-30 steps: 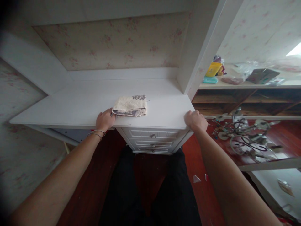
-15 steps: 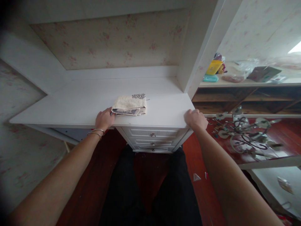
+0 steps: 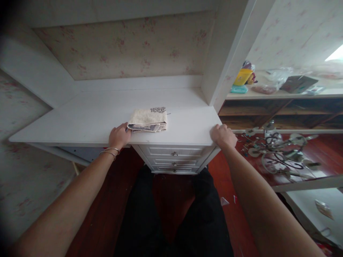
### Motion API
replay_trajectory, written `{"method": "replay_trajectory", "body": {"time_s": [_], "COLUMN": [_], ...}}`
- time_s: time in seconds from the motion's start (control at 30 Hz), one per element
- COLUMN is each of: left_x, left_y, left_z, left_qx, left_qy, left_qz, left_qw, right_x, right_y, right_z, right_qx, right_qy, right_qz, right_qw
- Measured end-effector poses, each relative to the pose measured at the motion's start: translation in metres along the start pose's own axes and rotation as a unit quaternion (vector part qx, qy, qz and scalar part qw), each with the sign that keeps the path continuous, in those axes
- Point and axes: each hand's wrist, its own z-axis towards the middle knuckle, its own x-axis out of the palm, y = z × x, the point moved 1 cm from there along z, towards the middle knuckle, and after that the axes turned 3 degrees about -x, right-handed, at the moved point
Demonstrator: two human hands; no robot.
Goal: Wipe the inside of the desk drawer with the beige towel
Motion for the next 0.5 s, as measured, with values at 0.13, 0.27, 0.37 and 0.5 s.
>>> {"method": "replay_trajectory", "body": {"time_s": [0.13,0.27,0.37,0.5], "left_x": [0.0001,-0.0003,-0.0001,-0.0001], "left_y": [0.0008,0.001,0.0009,0.0007], "left_z": [-0.0011,-0.0015,-0.0014,-0.0017], "left_qx": [0.002,0.008,0.009,0.001], "left_qy": [-0.01,-0.01,-0.009,-0.003], "left_qz": [-0.006,-0.003,-0.007,-0.006], "left_qw": [1.0,1.0,1.0,1.0], "right_x": [0.0013,0.0007,0.0004,0.0021], "right_y": [-0.0011,-0.0005,-0.0003,-0.0016], "right_z": [0.0016,0.0006,-0.0002,0.0012], "right_qx": [-0.002,-0.003,-0.004,-0.007], "right_qy": [-0.001,0.001,-0.001,0.001], "right_qz": [-0.001,-0.001,-0.001,-0.002], "right_qw": [1.0,1.0,1.0,1.0]}}
